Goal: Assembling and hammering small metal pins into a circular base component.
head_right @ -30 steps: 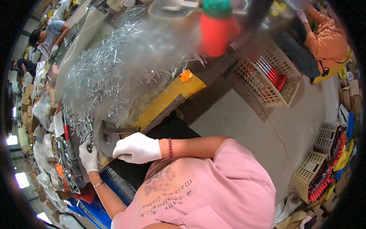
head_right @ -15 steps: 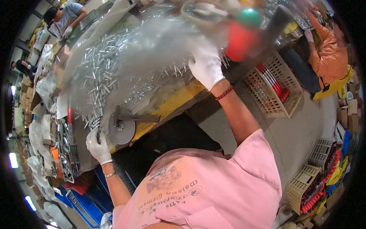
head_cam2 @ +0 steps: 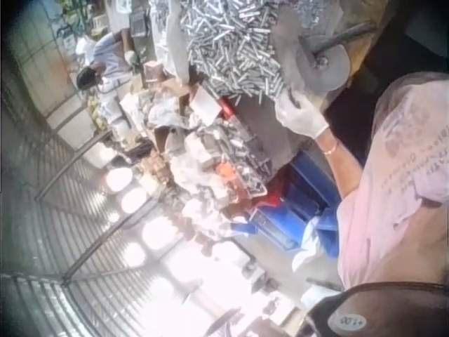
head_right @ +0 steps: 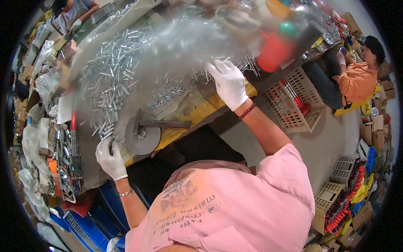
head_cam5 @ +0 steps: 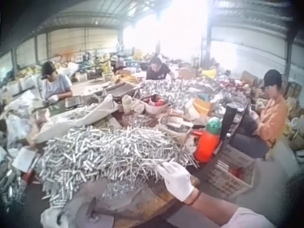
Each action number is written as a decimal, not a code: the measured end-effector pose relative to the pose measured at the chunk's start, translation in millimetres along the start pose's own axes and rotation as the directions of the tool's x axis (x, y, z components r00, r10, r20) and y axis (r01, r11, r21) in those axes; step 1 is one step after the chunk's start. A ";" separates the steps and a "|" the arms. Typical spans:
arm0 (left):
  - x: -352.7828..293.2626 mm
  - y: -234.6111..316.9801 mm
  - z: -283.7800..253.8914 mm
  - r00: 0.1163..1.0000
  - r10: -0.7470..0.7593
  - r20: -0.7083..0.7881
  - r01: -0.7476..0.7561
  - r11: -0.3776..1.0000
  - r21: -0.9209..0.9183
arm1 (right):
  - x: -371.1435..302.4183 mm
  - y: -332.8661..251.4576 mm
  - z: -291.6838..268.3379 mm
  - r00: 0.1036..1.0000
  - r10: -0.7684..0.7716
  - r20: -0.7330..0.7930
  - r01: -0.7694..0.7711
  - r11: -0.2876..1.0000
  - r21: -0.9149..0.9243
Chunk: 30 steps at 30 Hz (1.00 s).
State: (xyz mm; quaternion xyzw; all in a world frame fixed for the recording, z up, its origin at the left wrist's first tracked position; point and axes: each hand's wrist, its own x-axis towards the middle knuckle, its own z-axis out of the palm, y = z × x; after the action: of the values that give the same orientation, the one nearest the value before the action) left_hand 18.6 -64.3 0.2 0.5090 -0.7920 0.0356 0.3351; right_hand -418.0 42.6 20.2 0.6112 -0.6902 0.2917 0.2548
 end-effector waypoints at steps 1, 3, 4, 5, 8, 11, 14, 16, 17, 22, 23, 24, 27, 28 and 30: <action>0.4 0.7 -0.4 1.000 0.000 -0.001 0.000 1.000 -0.004 | -2.7 -1.6 -0.5 1.000 -0.017 0.019 0.017 1.000 0.018; 0.6 2.1 -0.9 1.000 0.028 -0.010 -0.028 1.000 0.002 | -5.5 -6.3 -1.2 0.999 -0.039 0.004 0.039 0.999 0.000; 0.6 2.2 -0.8 1.000 0.028 -0.010 -0.028 1.000 -0.001 | -6.1 -6.9 -1.4 0.999 -0.026 0.022 0.026 1.000 -0.007; 0.9 2.2 -0.7 1.000 0.021 -0.011 -0.021 1.000 -0.009 | -6.8 -7.7 -1.8 0.999 -0.011 0.040 0.012 1.000 -0.015; 0.0 1.8 -0.3 1.000 0.016 -0.010 -0.016 1.000 -0.019 | -8.8 -13.2 -1.1 0.999 -0.047 0.010 0.047 0.999 0.005; -0.7 0.1 0.2 1.000 0.014 -0.001 -0.014 1.000 -0.008 | -22.7 -26.1 -1.3 0.982 -0.142 0.121 0.134 0.988 0.072; 0.3 1.5 1.2 1.000 0.017 0.022 -0.018 1.000 0.020 | -20.1 -27.2 -2.7 0.969 -0.111 0.222 0.082 0.988 0.134; 1.2 0.6 0.6 0.999 0.027 0.035 -0.028 0.999 0.042 | -16.4 -28.4 -6.9 0.939 -0.127 0.319 0.075 0.983 0.169; 0.4 -0.2 1.5 0.999 0.019 0.043 -0.021 0.999 0.045 | -16.6 -28.4 -10.5 0.940 -0.122 0.318 0.070 0.983 0.173; -2.5 -1.5 2.5 0.998 -0.019 0.054 0.015 0.997 0.071 | -27.4 -14.5 -23.9 0.995 0.050 0.091 -0.070 0.970 0.232; -2.8 -1.1 2.6 0.999 -0.020 0.044 0.016 0.997 0.077 | -27.9 -6.8 -23.7 0.990 0.137 -0.031 -0.129 0.974 0.185; -2.9 -1.3 2.0 0.999 -0.020 0.032 0.017 0.996 0.085 | -24.9 -0.1 -24.7 0.975 0.217 -0.054 -0.209 0.970 0.120; -2.7 0.7 1.1 0.999 -0.026 0.034 0.023 0.996 0.086 | -20.9 21.7 -12.2 0.948 0.304 -0.089 -0.298 0.951 0.079; -1.9 0.6 2.4 0.999 -0.027 0.038 0.024 0.996 0.088 | -25.9 26.6 -3.1 0.955 0.298 0.002 -0.294 0.941 0.167; -2.8 -1.4 2.5 0.998 -0.036 0.052 0.031 0.996 0.089 | -29.4 25.7 9.8 0.971 0.234 0.052 -0.240 0.946 0.220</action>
State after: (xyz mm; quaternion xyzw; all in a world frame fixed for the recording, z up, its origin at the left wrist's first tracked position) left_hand 19.3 -63.8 -3.7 0.5373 -0.7898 0.0510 0.2915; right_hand -439.9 58.2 -9.8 0.5524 -0.7244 0.3886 0.1384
